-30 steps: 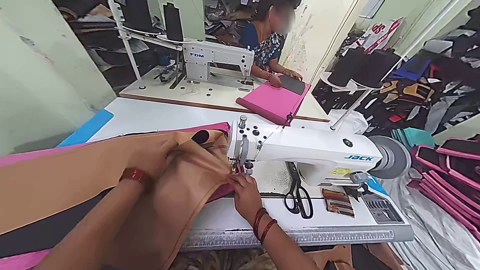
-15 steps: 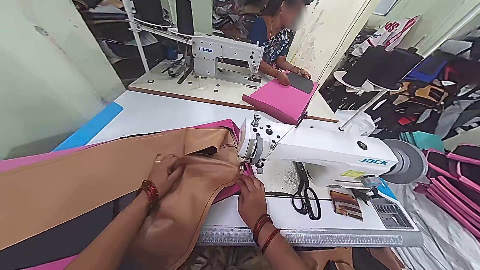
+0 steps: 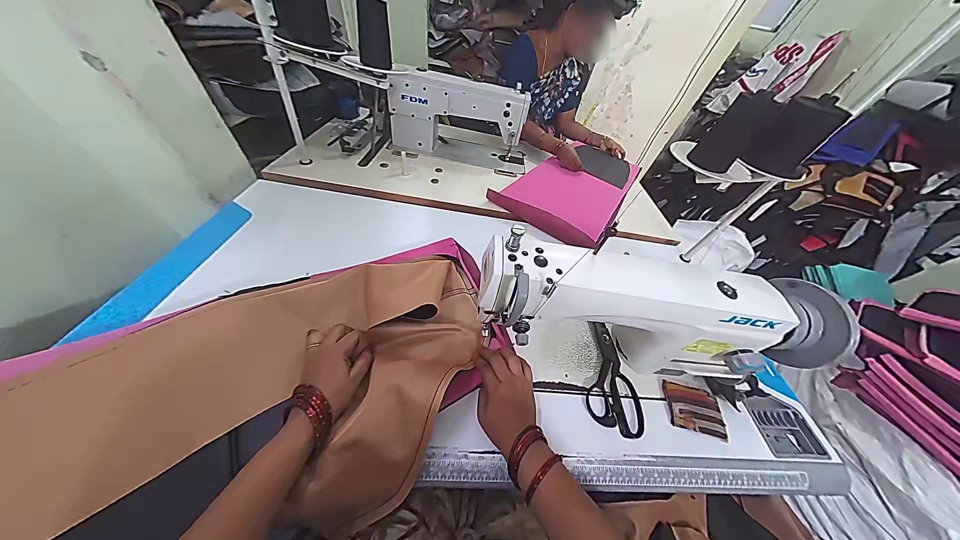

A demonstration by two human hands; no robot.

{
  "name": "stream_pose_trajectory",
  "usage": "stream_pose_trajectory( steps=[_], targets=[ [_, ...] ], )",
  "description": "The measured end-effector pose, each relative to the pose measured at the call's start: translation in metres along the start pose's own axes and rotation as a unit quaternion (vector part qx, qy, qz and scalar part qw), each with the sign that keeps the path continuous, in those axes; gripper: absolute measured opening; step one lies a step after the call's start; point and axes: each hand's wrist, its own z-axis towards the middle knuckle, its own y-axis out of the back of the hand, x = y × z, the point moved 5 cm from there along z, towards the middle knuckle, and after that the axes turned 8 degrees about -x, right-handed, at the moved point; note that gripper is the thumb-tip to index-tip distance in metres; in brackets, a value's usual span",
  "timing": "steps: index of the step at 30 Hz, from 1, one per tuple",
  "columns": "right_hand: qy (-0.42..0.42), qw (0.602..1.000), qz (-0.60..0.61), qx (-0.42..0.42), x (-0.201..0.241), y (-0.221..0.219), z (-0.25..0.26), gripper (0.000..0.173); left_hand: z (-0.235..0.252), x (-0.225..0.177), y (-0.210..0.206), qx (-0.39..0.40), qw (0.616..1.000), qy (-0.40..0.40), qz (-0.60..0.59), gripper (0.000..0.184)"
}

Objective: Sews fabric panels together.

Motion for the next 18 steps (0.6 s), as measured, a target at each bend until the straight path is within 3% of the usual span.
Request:
stream_pose_trajectory(
  steps=[9,18],
  targets=[
    [-0.013,0.999,-0.018,0.027,-0.003,-0.003,0.002,0.042,-0.021,-0.005,-0.006,-0.053,0.998,0.013,0.012,0.02],
    [-0.138,0.986,0.018,0.088,-0.011,0.001,0.009,0.04,-0.057,-0.026,-0.013,-0.091,0.995,0.032,0.026,0.026]
  ],
)
